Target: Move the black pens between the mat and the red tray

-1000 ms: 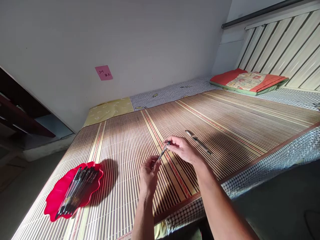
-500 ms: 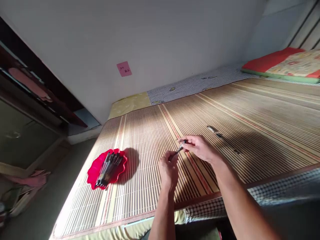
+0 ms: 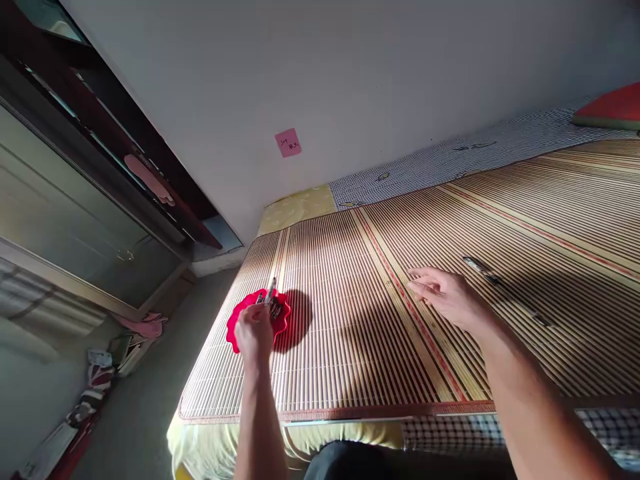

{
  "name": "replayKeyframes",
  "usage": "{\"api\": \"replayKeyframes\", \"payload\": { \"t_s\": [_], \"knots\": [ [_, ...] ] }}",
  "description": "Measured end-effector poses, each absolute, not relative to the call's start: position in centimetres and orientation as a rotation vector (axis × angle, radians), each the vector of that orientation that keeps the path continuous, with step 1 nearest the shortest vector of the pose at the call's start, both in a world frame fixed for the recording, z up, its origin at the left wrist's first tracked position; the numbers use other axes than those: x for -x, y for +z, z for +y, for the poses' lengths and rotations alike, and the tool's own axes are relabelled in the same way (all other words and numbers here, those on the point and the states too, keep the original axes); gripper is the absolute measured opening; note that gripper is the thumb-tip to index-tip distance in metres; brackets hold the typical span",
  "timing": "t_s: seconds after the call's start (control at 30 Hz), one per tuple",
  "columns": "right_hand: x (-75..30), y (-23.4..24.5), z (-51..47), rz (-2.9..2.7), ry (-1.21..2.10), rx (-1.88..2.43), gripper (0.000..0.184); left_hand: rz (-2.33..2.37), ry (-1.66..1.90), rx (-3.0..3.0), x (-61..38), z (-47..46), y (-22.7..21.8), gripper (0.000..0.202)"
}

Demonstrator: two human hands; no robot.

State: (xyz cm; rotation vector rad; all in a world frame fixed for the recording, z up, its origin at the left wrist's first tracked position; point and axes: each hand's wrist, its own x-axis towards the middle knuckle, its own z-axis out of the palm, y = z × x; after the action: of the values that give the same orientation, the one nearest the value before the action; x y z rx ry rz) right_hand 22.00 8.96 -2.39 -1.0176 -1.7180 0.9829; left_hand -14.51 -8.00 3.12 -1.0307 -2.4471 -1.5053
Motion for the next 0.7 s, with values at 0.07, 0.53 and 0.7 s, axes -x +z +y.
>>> {"api": "replayKeyframes", "payload": {
  "t_s": [0.07,0.53,0.7],
  "knots": [
    [-22.4,-2.6,9.2,-1.738,0.961,1.040,0.048,-2.463,-1.404,0.955,17.3,-9.0,3.4,0.009],
    [-22.2,-2.0,9.1,-1.753,1.012,1.059,0.033,-2.489,-1.337,0.840,19.5,-9.4,1.9,0.004],
    [-21.3,-1.3,7.7,-1.765,1.059,1.111,0.021,-2.371,-1.851,0.826,15.6,-8.3,4.3,0.018]
  ]
}}
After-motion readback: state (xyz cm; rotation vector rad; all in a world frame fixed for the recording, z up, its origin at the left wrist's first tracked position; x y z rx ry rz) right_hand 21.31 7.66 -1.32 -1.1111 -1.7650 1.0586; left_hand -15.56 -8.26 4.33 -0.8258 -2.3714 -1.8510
